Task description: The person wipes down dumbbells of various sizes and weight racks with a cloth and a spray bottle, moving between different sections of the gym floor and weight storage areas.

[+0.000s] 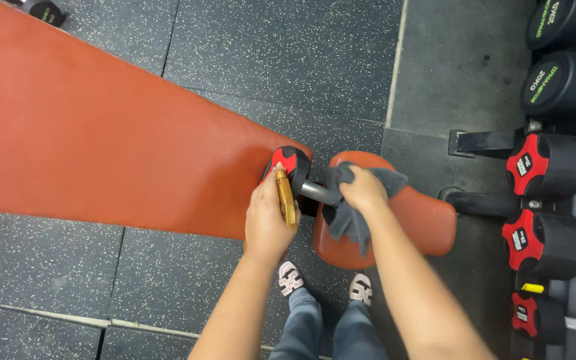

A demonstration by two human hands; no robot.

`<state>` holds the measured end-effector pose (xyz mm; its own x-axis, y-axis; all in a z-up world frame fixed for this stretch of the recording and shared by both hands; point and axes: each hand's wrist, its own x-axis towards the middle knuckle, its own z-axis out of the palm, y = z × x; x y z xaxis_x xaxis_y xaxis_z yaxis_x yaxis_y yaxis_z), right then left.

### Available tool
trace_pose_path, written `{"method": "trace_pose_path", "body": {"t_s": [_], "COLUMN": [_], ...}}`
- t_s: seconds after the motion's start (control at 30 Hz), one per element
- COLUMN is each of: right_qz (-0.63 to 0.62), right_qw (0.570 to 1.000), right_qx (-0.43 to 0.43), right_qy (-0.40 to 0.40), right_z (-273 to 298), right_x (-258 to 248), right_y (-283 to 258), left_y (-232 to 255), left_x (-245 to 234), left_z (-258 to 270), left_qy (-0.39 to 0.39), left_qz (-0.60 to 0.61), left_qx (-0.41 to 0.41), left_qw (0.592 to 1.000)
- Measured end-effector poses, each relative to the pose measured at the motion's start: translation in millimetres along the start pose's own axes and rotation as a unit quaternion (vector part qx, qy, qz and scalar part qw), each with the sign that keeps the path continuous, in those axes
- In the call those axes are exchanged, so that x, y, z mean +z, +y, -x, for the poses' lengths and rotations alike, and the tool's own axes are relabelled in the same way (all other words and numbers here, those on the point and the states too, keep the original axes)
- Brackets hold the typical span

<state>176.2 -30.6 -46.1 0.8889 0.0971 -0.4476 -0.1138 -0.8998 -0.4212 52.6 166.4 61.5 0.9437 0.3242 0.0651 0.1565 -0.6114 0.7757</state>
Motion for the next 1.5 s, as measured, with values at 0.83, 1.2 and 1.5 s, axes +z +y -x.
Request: {"method": "trace_pose_path", "body": {"t_s": [0.83, 1.2, 1.5], "right_qz": [-0.077, 0.058, 0.043], "right_qw": [0.931, 0.939, 0.971], "right_qx": [-0.328, -0.338, -0.227], "right_qy": [0.142, -0.011, -0.069], "right_z": [105.6, 85.3, -23.7], "right_x": [19.2, -11.4, 36.5], "right_y": [41.5, 17.9, 20.5], "left_y": [32.2, 35.6, 38.4], "left_x": [-21.8, 6.6, 10.6], "left_z": [16.0, 9.9, 24.7], "left_qy": [0.006, -0.052, 0.004], "left_qz": [0.097, -0.112, -0.135], "left_qx": [-0.058, -0.175, -0.163], "left_qw": [0.994, 0.977, 0.977]}}
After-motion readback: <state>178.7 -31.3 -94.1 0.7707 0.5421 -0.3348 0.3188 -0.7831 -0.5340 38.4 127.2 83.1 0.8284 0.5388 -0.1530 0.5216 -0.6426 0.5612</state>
